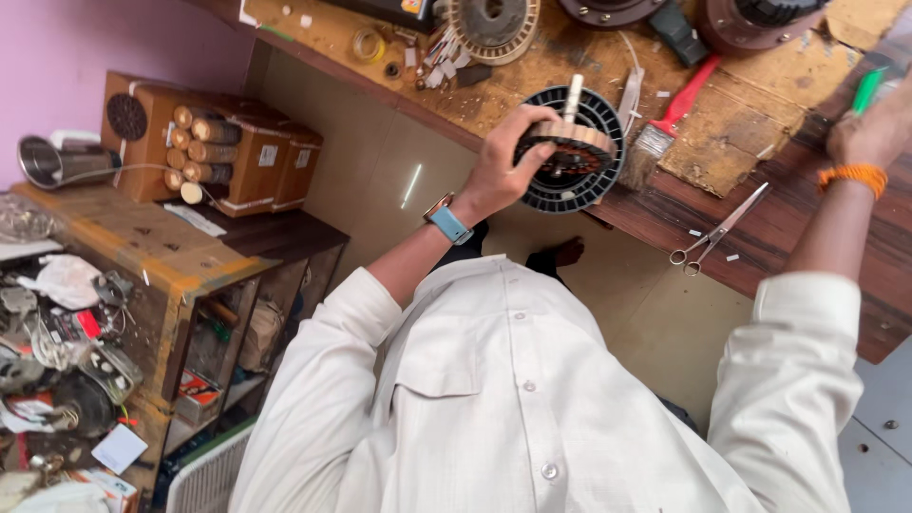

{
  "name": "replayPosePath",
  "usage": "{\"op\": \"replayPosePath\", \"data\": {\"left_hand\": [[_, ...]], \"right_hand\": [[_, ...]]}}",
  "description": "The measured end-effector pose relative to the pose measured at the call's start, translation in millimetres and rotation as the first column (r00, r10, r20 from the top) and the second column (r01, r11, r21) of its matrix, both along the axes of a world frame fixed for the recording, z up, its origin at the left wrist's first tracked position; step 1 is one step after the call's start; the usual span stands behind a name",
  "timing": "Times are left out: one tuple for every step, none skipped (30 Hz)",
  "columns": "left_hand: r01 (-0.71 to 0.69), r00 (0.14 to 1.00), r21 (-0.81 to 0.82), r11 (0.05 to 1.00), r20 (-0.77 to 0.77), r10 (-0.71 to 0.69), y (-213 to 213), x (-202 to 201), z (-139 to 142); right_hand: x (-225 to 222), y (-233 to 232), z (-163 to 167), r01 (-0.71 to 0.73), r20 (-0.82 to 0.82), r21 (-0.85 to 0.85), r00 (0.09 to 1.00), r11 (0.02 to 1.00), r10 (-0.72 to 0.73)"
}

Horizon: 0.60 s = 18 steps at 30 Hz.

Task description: The person repairs an electric motor stator by cutting small white insulating strips with scissors and inserting them into the copper windings. They use a green-handled screwdriver to press the strips into place and repeat the process for several slots.

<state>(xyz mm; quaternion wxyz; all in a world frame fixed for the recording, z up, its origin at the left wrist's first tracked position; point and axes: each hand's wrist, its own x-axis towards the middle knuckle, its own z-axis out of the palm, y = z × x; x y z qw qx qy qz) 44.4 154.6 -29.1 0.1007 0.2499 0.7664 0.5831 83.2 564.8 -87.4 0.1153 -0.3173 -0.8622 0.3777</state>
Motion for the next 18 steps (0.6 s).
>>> {"op": "replayPosePath", "data": {"left_hand": [[0.025, 1.0, -0.006, 1.0, 0.008, -0.025, 2, 0, 7], [0.055, 0.998, -0.01, 0.998, 0.02, -0.055, 6, -1, 8], [0.09, 0.996, -0.009, 0.996, 0.029, -0.09, 9, -2, 13], [0.086, 0.996, 0.017, 0.996, -0.012, -0.085, 9, -2, 18], [0.085, 0.995, 0.044, 0.995, -0.052, -0.083, 7, 1, 22], [0.086, 0.993, 0.073, 0.994, -0.092, -0.079, 10, 3, 27], [0.067, 0.989, 0.085, 0.994, -0.138, -0.055, 13, 6, 26], [0.051, 0.982, 0.097, 0.994, -0.186, -0.032, -13, 7, 48], [0.04, 0.972, 0.107, 0.993, -0.235, -0.014, -12, 11, 45], [0.014, 0.977, 0.11, 0.994, -0.215, 0.01, -13, 15, 50], [-0.015, 0.981, 0.116, 0.993, -0.19, 0.036, -11, 19, 52], [-0.045, 0.984, 0.123, 0.991, -0.164, 0.065, -17, 24, 61], [-0.049, 0.979, 0.1, 0.994, -0.193, 0.068, -15, 25, 60], [-0.055, 0.973, 0.078, 0.995, -0.222, 0.071, -14, 27, 61], [-0.063, 0.965, 0.054, 0.997, -0.251, 0.075, -12, 29, 61], [-0.057, 0.965, 0.041, 0.998, -0.253, 0.066, -11, 30, 61], [-0.053, 0.965, 0.027, 0.998, -0.257, 0.058, -8, 31, 60], [-0.053, 0.964, 0.014, 0.999, -0.262, 0.055, -8, 32, 61]], "right_hand": [[10, 1, 3, 0.015, -0.038, -0.299, 0.999, 0.954, -0.028], [24, 5, 1, 0.03, -0.069, -0.543, 0.994, 0.839, -0.08], [39, 7, 4, 0.002, -0.122, -0.721, 0.984, 0.693, -0.13], [54, 3, 12, -0.072, -0.199, -0.846, 0.962, 0.528, -0.188], [71, -4, 20, -0.154, -0.259, -0.918, 0.931, 0.367, -0.259], [83, -8, 30, -0.263, -0.314, -0.945, 0.894, 0.193, -0.319], [95, -14, 35, -0.335, -0.39, -0.915, 0.879, 0.226, -0.275], [101, -52, 67, -0.408, -0.466, -0.876, 0.855, 0.258, -0.23], [107, -66, 71, -0.461, -0.523, -0.839, 0.83, 0.289, -0.196], [111, -86, 83, -0.512, -0.577, -0.799, 0.8, 0.316, -0.163], [111, -102, 97, -0.542, -0.611, -0.767, 0.78, 0.345, -0.133], [112, -127, 120, -0.572, -0.643, -0.731, 0.759, 0.372, -0.098], [110, -142, 129, -0.581, -0.665, -0.692, 0.744, 0.428, -0.066], [106, -158, 139, -0.589, -0.684, -0.65, 0.729, 0.48, -0.032], [101, -171, 148, -0.596, -0.7, -0.606, 0.714, 0.527, 0.004], [94, -184, 155, -0.616, -0.723, -0.522, 0.686, 0.59, 0.077], [87, -194, 160, -0.634, -0.737, -0.431, 0.657, 0.642, 0.155], [82, -204, 165, -0.653, -0.742, -0.334, 0.626, 0.68, 0.237]]}}
